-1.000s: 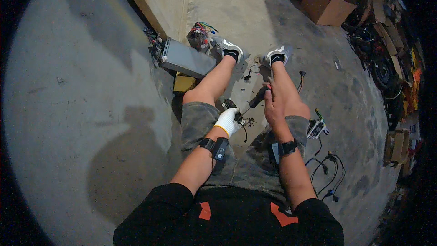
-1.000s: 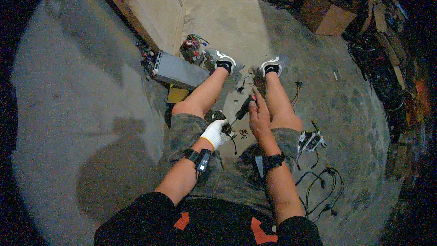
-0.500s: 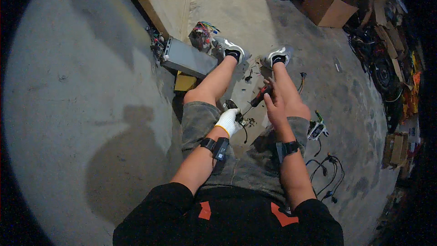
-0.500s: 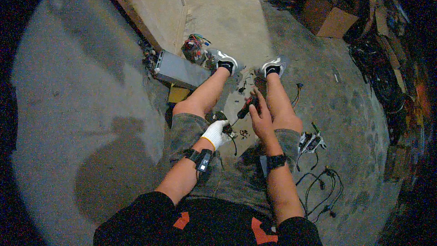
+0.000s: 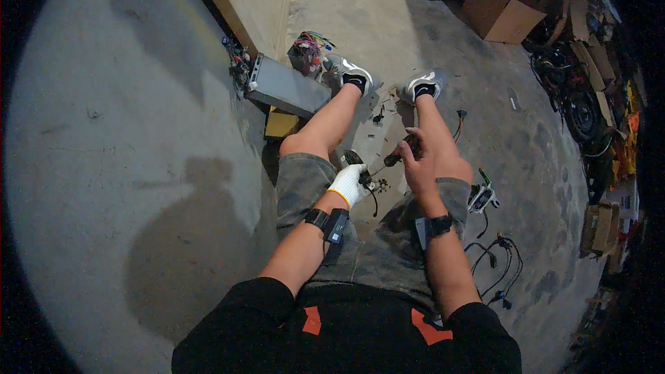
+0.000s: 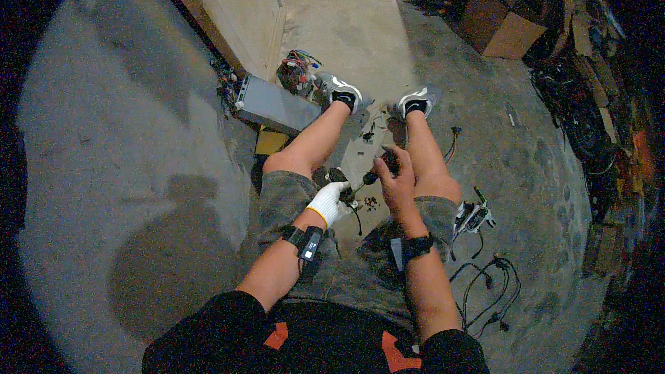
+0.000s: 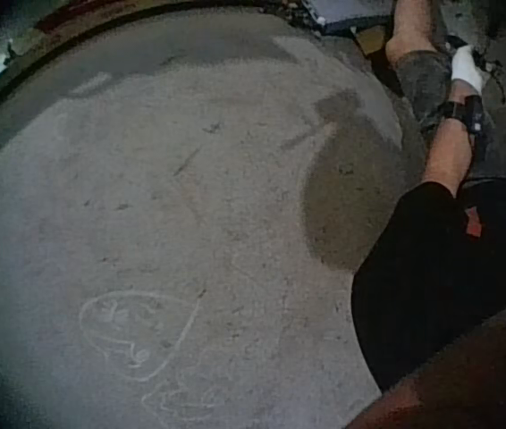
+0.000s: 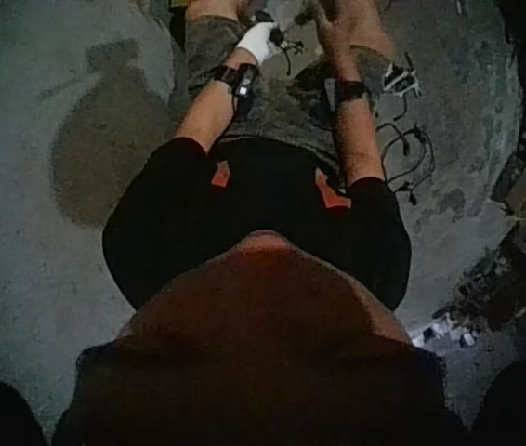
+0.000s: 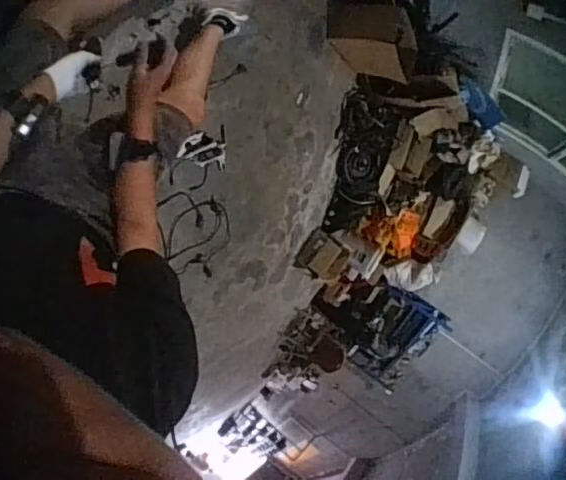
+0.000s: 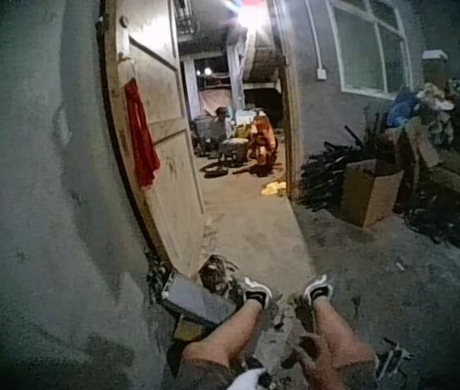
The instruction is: The recorder is using a screwdriver to adjust and repair a small motor component while sitting on the floor of a workshop.
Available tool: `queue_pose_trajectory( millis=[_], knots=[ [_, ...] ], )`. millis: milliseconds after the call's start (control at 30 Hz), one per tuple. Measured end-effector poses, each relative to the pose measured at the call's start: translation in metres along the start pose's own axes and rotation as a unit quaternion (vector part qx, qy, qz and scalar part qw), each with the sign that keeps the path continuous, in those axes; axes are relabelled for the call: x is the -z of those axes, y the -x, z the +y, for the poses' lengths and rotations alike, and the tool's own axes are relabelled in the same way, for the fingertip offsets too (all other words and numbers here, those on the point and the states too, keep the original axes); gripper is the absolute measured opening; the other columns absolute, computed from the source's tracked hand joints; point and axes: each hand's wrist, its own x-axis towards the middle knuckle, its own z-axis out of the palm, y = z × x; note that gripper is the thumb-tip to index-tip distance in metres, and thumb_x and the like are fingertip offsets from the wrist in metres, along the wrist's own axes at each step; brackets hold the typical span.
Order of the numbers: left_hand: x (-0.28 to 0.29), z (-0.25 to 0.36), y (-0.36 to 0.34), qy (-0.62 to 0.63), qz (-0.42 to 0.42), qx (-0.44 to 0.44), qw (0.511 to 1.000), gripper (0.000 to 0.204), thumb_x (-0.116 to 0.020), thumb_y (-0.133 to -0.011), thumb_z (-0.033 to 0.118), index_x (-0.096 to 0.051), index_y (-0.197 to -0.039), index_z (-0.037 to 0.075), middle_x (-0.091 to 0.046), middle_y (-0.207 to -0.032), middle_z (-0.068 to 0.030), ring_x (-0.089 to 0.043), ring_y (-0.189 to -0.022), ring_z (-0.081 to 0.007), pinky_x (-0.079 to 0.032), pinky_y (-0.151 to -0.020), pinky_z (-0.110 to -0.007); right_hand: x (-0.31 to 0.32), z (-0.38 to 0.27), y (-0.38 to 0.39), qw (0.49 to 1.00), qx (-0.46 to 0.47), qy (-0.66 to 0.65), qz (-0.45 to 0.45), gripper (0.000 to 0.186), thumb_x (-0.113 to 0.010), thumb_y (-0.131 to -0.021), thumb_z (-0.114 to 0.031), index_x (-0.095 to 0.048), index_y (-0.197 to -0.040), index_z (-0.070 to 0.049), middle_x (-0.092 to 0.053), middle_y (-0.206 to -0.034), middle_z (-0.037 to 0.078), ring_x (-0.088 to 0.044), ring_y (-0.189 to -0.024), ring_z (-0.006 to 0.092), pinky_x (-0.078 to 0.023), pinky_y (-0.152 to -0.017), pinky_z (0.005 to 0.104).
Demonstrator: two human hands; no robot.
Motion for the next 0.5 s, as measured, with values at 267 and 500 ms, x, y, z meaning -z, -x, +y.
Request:
queue_pose_trajectory(
  millis=[267, 500],
  knots=[
    [0.001, -0.004, -0.005, 0.002, 0.008, -0.006, 1.000, 0.016, -0.057, -0.094, 0.013, -0.055, -0.110, 0.010, -0.059, -0.100, -0.0113, -0.055, -0.090, -0.0301, -0.049, -0.077, -0.053, -0.001, -0.003, -0.004, 0.994, 0.101, -0.026, 0.007, 0.045, -0.062, -0.095, -0.010, -0.048, -0.137, -0.001, -0.058, -0.113, 0.009, -0.057, -0.103, 0.0158, -0.046, -0.091, 0.0298],
    [0.002, -0.003, -0.005, -0.014, 0.000, -0.007, 1.000, 0.018, -0.056, -0.094, 0.012, -0.054, -0.111, 0.009, -0.060, -0.103, -0.0120, -0.056, -0.092, -0.0310, -0.050, -0.078, -0.052, 0.009, -0.002, -0.007, 0.991, 0.010, 0.131, -0.007, 0.055, -0.061, -0.093, -0.012, -0.042, -0.144, -0.004, -0.057, -0.129, 0.015, -0.056, -0.115, 0.0251, -0.043, -0.101, 0.0359]
  ],
)
